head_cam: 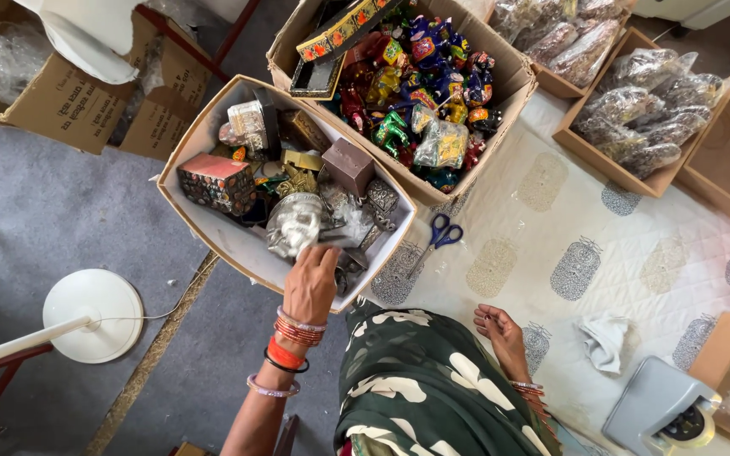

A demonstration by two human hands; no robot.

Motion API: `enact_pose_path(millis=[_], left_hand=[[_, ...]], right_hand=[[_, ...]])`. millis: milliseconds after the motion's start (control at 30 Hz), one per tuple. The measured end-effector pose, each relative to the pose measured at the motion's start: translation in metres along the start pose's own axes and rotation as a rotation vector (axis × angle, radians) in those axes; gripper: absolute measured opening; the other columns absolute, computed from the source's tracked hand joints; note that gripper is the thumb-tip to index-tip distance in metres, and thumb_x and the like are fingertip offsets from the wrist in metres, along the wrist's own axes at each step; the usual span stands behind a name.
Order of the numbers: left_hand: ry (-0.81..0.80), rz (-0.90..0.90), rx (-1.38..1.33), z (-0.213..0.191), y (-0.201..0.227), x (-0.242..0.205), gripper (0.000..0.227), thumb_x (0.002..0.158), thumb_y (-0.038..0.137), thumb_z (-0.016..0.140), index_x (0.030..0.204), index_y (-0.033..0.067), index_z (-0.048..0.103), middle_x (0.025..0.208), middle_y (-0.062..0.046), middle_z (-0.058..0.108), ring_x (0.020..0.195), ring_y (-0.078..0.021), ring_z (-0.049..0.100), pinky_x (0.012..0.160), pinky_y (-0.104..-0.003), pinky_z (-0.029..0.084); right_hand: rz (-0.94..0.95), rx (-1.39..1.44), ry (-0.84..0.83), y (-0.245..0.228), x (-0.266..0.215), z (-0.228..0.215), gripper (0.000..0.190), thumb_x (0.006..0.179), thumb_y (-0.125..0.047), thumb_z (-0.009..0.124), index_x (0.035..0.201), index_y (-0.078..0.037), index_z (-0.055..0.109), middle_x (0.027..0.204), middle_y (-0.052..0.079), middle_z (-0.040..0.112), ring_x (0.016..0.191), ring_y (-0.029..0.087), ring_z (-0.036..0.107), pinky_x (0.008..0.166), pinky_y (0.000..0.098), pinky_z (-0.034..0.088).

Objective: Wiping and inspecting small decorative figurines at a workstation cluttered with inventory.

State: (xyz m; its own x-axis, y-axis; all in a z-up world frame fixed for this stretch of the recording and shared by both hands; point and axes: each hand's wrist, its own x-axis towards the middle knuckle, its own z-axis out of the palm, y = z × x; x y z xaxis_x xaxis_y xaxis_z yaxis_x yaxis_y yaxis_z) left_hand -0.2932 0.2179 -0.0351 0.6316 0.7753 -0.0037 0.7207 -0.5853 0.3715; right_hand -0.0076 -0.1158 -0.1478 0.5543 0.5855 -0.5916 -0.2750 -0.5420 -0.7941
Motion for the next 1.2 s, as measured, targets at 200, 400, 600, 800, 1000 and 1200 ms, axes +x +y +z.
enact_pose_path(millis=[200,400,600,800,1000,1200], left_hand=[[0.185,-0.033,0.198,0.003,-0.025,0.006,0.064,0.083,0.035,0.075,0.143,0.0257,0.053,0.148,-0.022,0.044,0.133,-0.0386,0.045,0.11,-0.052,0.041],[0.032,-0.05,0.076,-0.011,-0.033,0.031,0.071,0.083,0.037,0.078,0.147,0.0281,0.049,0.151,-0.02,0.045,0.13,-0.039,0.049,0.103,-0.052,0.046],[0.13,-0.44,-0.6,-0.027,-0.091,0.035,0.055,0.098,0.012,0.066,0.15,0.0185,0.048,0.125,-0.011,0.074,0.1,-0.0218,0.075,0.079,-0.031,0.065],[0.322,-0.48,-1.084,-0.001,-0.125,0.018,0.055,0.099,-0.005,0.057,0.149,0.0146,0.046,0.13,-0.009,0.067,0.107,-0.0152,0.071,0.082,-0.032,0.062],[0.441,-0.388,-0.748,-0.078,-0.053,0.014,0.059,0.1,-0.003,0.063,0.152,0.0146,0.042,0.114,-0.012,0.076,0.099,-0.02,0.075,0.082,-0.031,0.063],[0.215,-0.087,-0.743,-0.155,0.073,-0.005,0.069,0.079,-0.016,0.06,0.144,0.0058,0.049,0.13,-0.018,0.067,0.109,-0.033,0.067,0.084,-0.04,0.057]], right_hand=[[-0.01,-0.01,-0.022,0.0,0.004,0.003,0.034,0.102,-0.012,0.053,0.132,0.002,0.061,0.125,0.015,0.071,0.107,0.022,0.07,0.092,0.0336,0.057],[-0.005,-0.03,-0.037,0.013,0.003,-0.006,0.033,0.102,-0.011,0.053,0.132,0.002,0.061,0.124,0.015,0.071,0.105,0.022,0.07,0.091,0.0333,0.057],[0.002,-0.067,-0.06,0.01,-0.007,-0.017,0.033,0.103,-0.011,0.053,0.131,0.002,0.061,0.124,0.014,0.071,0.108,0.02,0.071,0.092,0.0322,0.058],[0.009,-0.06,-0.097,0.039,0.0,-0.032,0.034,0.102,-0.011,0.054,0.132,0.003,0.062,0.123,0.014,0.071,0.105,0.02,0.069,0.091,0.0323,0.057],[-0.005,-0.07,-0.074,0.025,-0.006,-0.038,0.034,0.102,-0.012,0.053,0.132,0.002,0.062,0.123,0.015,0.071,0.106,0.02,0.07,0.093,0.0325,0.057],[-0.183,-0.041,-0.171,-0.093,-0.018,0.008,0.051,0.097,-0.02,0.063,0.143,-0.001,0.051,0.135,0.016,0.067,0.119,0.025,0.068,0.098,0.0371,0.058]])
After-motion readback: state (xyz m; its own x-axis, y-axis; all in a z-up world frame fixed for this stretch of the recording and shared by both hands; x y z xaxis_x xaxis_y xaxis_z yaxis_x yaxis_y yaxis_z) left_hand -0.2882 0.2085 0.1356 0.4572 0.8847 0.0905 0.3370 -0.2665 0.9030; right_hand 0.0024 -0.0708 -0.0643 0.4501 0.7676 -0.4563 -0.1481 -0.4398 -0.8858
